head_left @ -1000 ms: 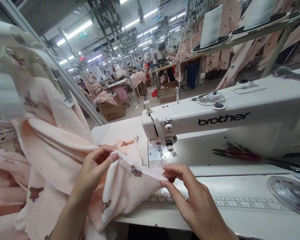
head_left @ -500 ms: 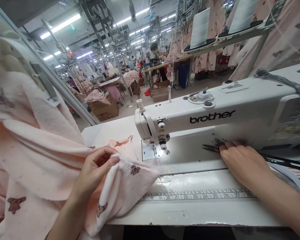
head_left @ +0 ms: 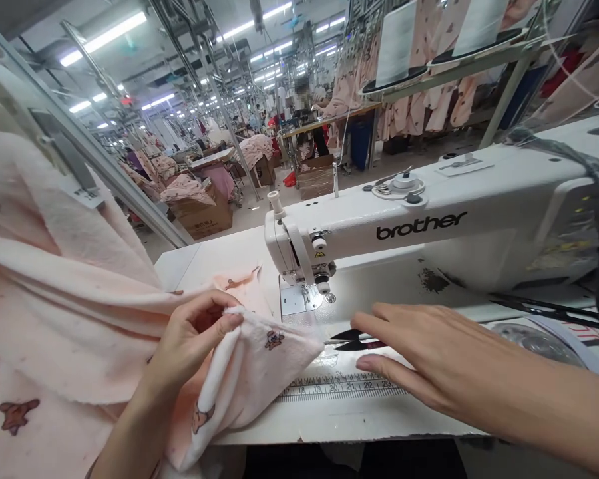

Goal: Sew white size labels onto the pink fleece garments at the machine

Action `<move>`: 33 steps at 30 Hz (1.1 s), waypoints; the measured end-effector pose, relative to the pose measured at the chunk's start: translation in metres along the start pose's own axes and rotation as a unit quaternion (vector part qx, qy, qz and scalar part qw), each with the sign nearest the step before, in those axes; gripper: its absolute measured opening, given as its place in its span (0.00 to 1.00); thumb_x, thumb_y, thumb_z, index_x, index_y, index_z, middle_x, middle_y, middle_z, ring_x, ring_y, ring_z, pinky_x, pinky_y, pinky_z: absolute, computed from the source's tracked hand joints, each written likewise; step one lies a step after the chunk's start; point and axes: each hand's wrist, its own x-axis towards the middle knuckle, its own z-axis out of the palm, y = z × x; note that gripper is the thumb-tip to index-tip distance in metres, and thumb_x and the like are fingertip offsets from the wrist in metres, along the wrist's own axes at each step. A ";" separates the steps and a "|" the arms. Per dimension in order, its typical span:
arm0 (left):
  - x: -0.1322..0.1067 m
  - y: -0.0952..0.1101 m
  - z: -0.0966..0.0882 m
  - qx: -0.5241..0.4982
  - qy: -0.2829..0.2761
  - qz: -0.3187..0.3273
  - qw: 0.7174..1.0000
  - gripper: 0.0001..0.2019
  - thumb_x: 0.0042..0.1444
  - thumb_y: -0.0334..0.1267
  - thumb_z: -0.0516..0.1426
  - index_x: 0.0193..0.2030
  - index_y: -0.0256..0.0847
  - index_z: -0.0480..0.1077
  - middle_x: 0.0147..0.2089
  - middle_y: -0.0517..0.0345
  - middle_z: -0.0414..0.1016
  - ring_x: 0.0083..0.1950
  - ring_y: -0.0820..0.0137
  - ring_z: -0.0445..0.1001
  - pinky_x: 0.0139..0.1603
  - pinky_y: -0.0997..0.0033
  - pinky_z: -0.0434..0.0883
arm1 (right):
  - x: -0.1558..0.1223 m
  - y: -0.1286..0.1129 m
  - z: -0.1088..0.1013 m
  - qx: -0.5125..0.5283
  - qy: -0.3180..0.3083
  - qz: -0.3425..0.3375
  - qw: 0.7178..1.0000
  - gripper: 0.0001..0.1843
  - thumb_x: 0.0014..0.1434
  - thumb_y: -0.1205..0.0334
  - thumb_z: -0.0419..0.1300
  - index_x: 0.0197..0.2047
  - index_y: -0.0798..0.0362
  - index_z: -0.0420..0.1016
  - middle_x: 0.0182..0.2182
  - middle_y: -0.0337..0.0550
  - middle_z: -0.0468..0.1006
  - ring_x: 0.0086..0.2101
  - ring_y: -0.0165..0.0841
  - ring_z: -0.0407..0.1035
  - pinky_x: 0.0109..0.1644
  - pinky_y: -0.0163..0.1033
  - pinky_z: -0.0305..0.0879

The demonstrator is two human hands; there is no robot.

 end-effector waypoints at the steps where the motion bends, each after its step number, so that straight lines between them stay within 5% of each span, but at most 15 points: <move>1: 0.000 0.000 0.000 0.001 -0.002 0.001 1.000 0.08 0.52 0.40 0.63 0.33 0.38 0.72 0.30 0.60 0.71 0.31 0.78 0.67 0.30 0.84 0.64 | 0.004 0.000 0.001 -0.053 -0.015 -0.021 0.998 0.07 0.57 0.58 0.62 0.32 0.46 0.67 0.22 0.35 0.69 0.20 0.34 0.63 0.24 0.39 0.47; 6: -0.001 -0.001 -0.001 0.003 -0.006 0.003 1.000 0.07 0.53 0.40 0.63 0.33 0.39 0.72 0.31 0.61 0.71 0.31 0.78 0.68 0.30 0.85 0.64 | 0.019 -0.001 0.007 -0.159 -0.074 -0.097 0.980 0.12 0.57 0.59 0.65 0.30 0.48 0.64 0.20 0.34 0.67 0.18 0.33 0.58 0.26 0.39 0.32; 20: 0.000 -0.003 -0.002 -0.005 -0.006 0.011 1.000 0.06 0.53 0.40 0.63 0.33 0.41 0.72 0.31 0.62 0.72 0.31 0.79 0.68 0.31 0.86 0.64 | 0.030 -0.014 0.004 -0.152 -0.149 -0.113 0.971 0.13 0.49 0.75 0.64 0.32 0.47 0.69 0.21 0.33 0.71 0.17 0.31 0.60 0.25 0.38 0.31; 23: 0.000 -0.007 -0.003 0.002 0.003 0.007 1.000 0.07 0.53 0.41 0.63 0.34 0.40 0.72 0.31 0.61 0.71 0.32 0.78 0.68 0.31 0.86 0.64 | 0.021 0.008 0.008 -0.147 -0.148 -0.087 0.974 0.11 0.52 0.72 0.65 0.33 0.47 0.69 0.22 0.32 0.71 0.19 0.30 0.62 0.25 0.37 0.32; 26: 0.000 -0.006 -0.001 0.001 -0.001 0.003 1.000 0.08 0.53 0.41 0.63 0.34 0.39 0.72 0.32 0.60 0.71 0.33 0.78 0.68 0.32 0.84 0.65 | 0.001 0.061 0.021 -0.221 -0.099 0.016 0.970 0.04 0.59 0.62 0.63 0.34 0.50 0.71 0.23 0.36 0.73 0.22 0.32 0.66 0.25 0.37 0.38; 29: 0.002 -0.001 0.008 0.005 -0.038 -0.006 0.999 0.09 0.54 0.42 0.62 0.34 0.37 0.72 0.31 0.60 0.70 0.33 0.77 0.67 0.33 0.83 0.64 | -0.017 0.096 0.036 -0.289 -0.024 0.107 0.951 0.20 0.69 0.59 0.46 0.37 0.62 0.74 0.29 0.55 0.74 0.27 0.39 0.70 0.29 0.41 0.51; 31: 0.004 0.005 0.019 0.013 -0.076 -0.021 0.997 0.10 0.54 0.42 0.62 0.33 0.36 0.71 0.30 0.59 0.70 0.32 0.77 0.66 0.32 0.82 0.63 | -0.018 0.083 0.043 -0.277 0.033 0.105 0.955 0.27 0.70 0.55 0.39 0.40 0.66 0.73 0.35 0.64 0.74 0.34 0.46 0.71 0.34 0.47 0.58; 33: 0.007 0.011 0.033 0.010 -0.117 -0.045 0.992 0.12 0.53 0.43 0.62 0.33 0.35 0.71 0.30 0.59 0.70 0.31 0.77 0.66 0.30 0.81 0.62 | -0.011 0.043 0.048 -0.154 0.109 0.059 0.980 0.23 0.69 0.50 0.45 0.45 0.60 0.71 0.41 0.60 0.73 0.43 0.48 0.68 0.42 0.50 0.63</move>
